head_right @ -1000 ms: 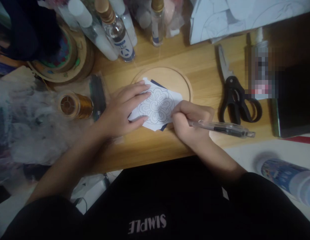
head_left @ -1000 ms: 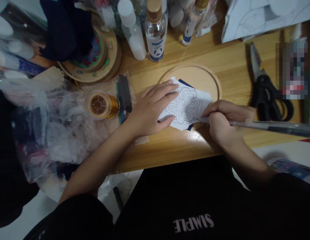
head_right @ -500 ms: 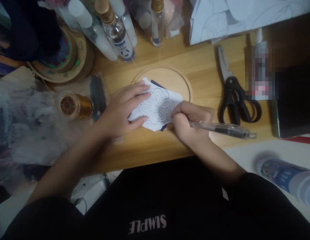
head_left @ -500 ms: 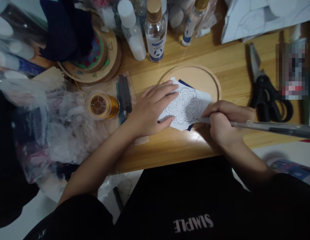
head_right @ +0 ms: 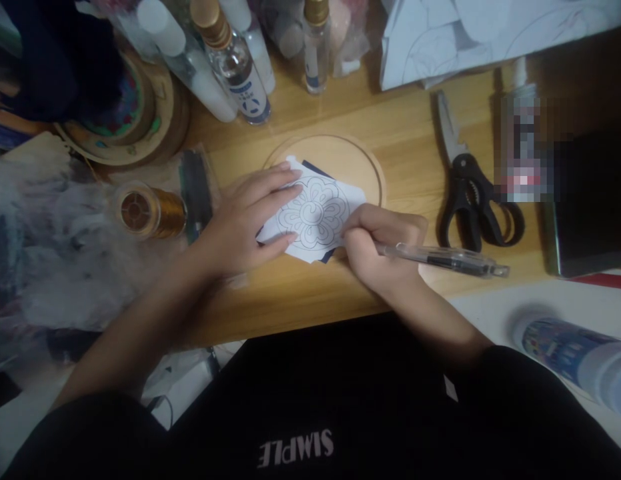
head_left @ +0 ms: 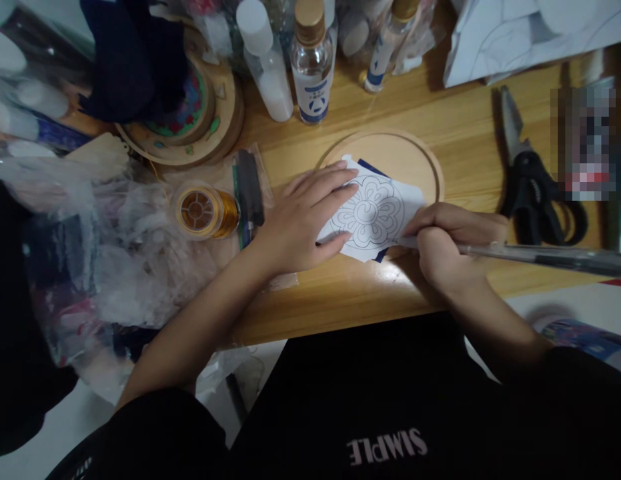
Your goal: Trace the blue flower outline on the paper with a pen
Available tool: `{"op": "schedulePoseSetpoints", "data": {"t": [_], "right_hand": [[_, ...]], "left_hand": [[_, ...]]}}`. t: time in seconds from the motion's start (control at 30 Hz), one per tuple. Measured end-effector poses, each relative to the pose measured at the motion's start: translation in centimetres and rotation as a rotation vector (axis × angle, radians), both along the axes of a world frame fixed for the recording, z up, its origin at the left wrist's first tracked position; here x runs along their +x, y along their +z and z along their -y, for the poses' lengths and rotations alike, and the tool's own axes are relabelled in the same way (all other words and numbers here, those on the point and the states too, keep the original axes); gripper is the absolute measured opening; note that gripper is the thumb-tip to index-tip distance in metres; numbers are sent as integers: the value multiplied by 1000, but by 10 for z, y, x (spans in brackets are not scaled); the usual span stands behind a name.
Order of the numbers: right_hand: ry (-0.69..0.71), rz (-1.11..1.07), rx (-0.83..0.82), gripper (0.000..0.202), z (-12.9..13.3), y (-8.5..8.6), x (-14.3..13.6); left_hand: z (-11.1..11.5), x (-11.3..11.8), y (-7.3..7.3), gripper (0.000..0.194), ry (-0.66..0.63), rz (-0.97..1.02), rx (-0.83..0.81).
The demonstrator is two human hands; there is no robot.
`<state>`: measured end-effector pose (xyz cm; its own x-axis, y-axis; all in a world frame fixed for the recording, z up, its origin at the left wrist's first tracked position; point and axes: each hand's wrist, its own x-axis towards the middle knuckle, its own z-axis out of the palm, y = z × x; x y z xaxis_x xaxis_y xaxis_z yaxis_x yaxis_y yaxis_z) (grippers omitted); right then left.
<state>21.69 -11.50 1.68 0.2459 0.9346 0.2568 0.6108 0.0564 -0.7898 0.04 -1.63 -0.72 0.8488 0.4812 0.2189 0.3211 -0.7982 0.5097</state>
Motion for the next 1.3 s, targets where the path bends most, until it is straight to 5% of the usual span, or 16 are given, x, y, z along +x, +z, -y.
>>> {"op": "schedulePoseSetpoints", "data": {"t": [1.03, 1.3], "right_hand": [[-91, -29, -40, 24, 0, -1, -2], [-7, -21, -3, 25, -1, 1, -1]], "left_hand": [[0, 0, 0, 60, 8, -10, -37], [0, 0, -2, 60, -3, 20, 15]]}}
